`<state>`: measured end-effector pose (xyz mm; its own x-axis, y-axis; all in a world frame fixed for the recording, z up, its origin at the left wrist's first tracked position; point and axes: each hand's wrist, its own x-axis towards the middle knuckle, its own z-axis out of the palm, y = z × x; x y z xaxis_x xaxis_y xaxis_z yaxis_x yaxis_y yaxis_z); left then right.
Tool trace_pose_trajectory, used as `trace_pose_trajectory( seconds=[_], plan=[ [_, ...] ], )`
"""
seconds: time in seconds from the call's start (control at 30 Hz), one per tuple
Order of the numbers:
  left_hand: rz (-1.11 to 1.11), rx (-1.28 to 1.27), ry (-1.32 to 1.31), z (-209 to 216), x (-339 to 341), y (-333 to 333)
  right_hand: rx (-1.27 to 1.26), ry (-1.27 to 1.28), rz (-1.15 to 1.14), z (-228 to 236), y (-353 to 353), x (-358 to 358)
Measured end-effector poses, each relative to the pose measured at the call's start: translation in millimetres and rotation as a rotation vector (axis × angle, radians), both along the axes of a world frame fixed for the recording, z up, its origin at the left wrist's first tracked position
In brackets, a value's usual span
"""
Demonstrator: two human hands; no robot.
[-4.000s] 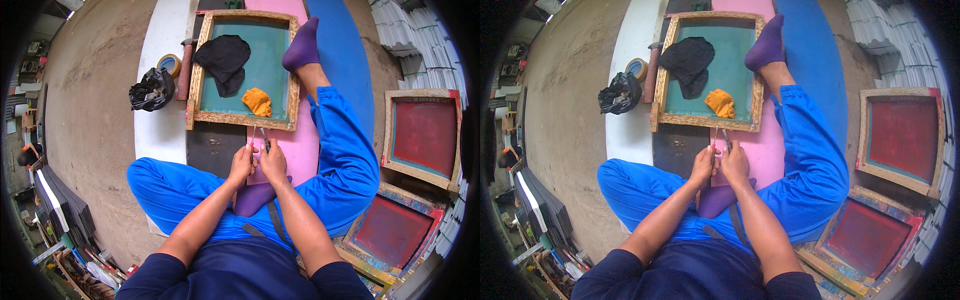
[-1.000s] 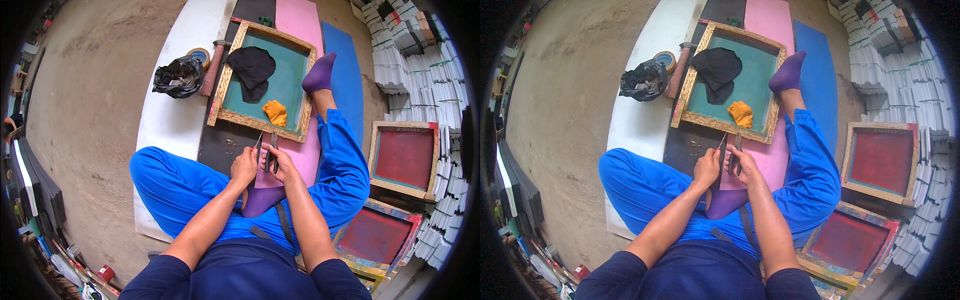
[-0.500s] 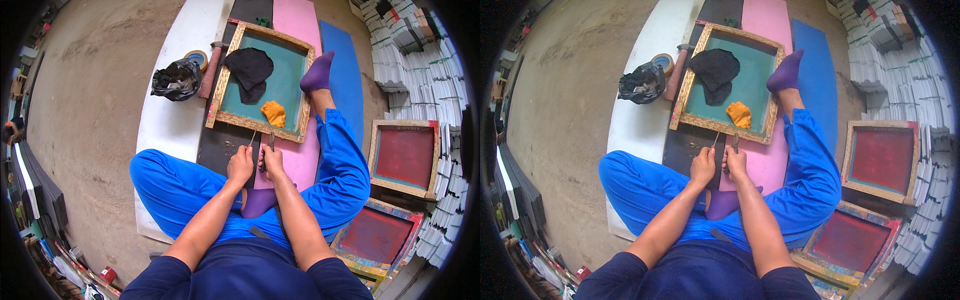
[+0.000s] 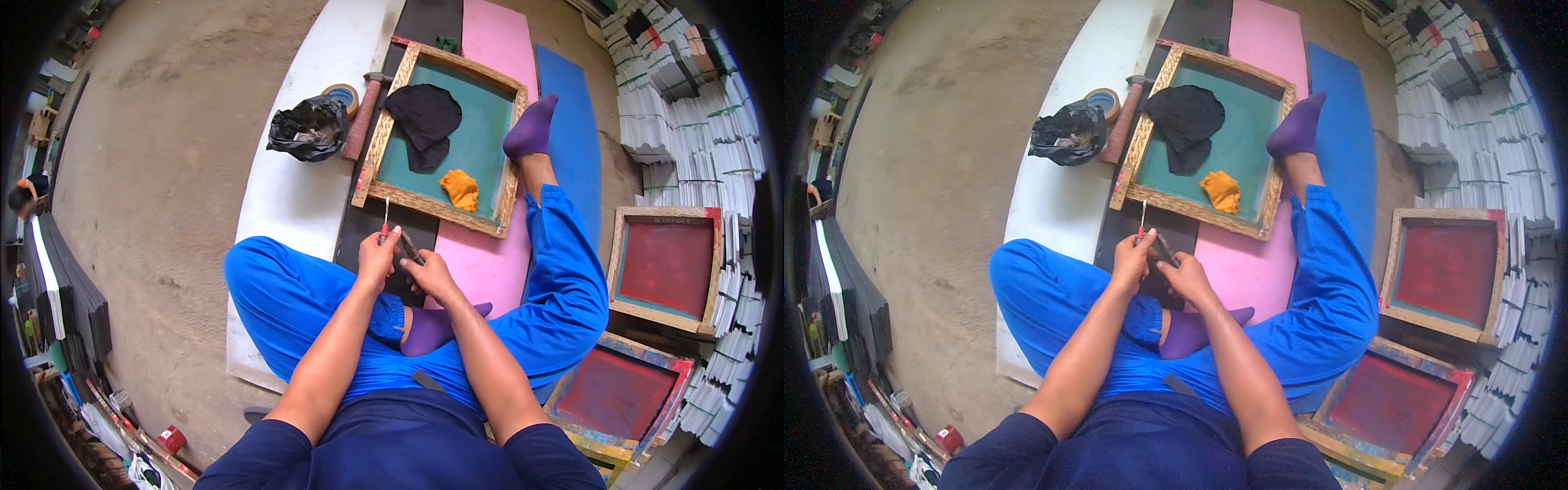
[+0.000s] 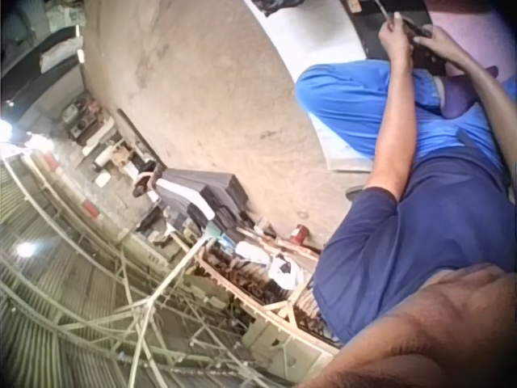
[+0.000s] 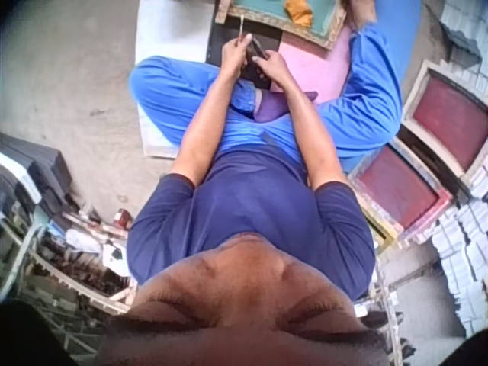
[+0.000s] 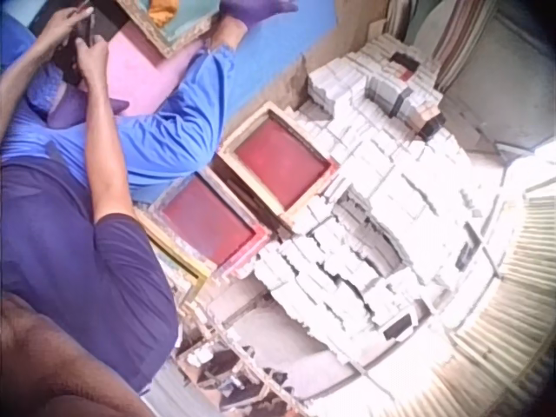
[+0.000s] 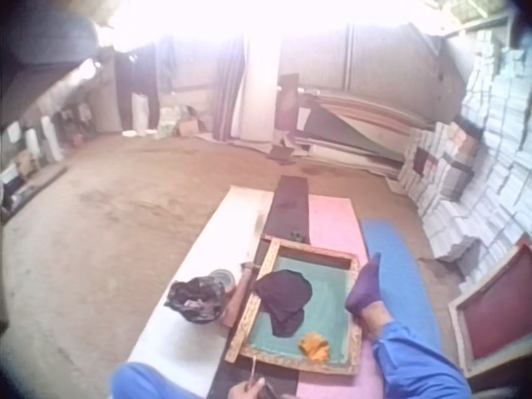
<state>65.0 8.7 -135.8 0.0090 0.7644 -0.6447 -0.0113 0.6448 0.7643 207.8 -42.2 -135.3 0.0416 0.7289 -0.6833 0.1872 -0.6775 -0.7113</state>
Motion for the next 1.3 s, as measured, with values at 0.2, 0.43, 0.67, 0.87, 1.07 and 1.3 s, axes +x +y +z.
trace_pose_trajectory(
  seconds=[0.2, 0.43, 0.67, 0.87, 1.07, 1.3],
  plan=[
    [-0.029, -0.170, -0.154, -3, -32, 13, -0.112, 0.228, 0.239, -1, 12, 3],
    [-0.119, 0.124, 0.389, -21, -35, 6, -0.142, 0.208, 0.383, -10, 13, 15],
    [-0.225, 0.387, 0.826, 0, -22, -2, -0.055, 0.161, 0.203, -6, 1, 44],
    [-0.323, 0.357, 0.605, 11, 8, -11, -0.030, 0.014, -0.006, -3, 9, 84],
    [-0.388, 0.453, 0.596, 0, 22, -20, -0.103, -0.100, 0.026, 6, 25, 108],
    [-0.401, 0.406, 0.558, 6, 23, -15, -0.162, -0.178, 0.050, 9, 38, 105]
  ],
)
